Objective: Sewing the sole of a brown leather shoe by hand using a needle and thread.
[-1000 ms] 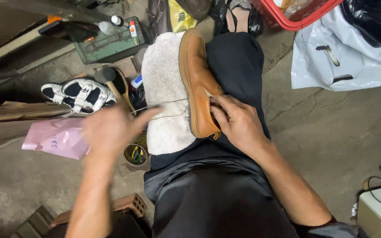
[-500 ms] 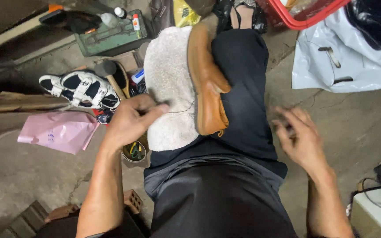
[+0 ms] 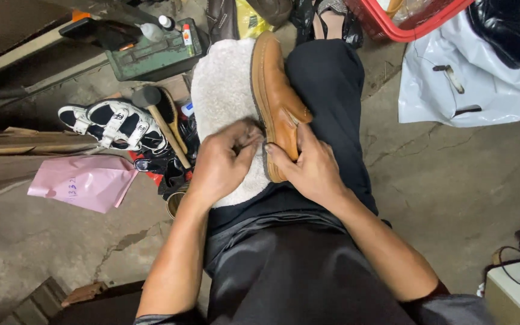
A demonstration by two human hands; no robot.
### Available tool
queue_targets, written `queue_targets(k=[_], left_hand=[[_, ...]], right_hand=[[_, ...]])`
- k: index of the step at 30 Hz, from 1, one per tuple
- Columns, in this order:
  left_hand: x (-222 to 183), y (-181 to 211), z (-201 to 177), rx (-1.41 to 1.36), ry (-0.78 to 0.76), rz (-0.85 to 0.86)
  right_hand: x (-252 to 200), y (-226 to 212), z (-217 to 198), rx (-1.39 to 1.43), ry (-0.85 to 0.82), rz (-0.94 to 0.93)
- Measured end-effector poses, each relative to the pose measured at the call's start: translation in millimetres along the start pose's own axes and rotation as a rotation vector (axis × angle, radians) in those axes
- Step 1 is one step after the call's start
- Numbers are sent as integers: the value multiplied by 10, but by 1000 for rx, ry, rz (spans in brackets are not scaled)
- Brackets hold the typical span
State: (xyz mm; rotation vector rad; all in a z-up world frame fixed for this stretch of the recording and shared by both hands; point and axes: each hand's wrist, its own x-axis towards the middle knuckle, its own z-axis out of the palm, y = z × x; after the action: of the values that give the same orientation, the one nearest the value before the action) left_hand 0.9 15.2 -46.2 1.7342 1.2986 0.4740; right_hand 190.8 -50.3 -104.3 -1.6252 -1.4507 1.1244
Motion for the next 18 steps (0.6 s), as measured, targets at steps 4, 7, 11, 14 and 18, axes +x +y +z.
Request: queue_targets(k=[4,7,11,14,18], left_hand=[[-208,-39,3,-500,-94,-249],[-542,-175,-113,-439,18,-290],[-945,-46,-184,-470,273,-148],[-973,-190,-172,-457,295,-102],[-841,59,-313,-277,279,6]], right_hand=[[53,-56,28,-71,50,67],[85,-67,65,-99,70,85],[147,-138,78,-84,69,112],[98,86,91,-47,65,166],[115,187,33,8,80,200]])
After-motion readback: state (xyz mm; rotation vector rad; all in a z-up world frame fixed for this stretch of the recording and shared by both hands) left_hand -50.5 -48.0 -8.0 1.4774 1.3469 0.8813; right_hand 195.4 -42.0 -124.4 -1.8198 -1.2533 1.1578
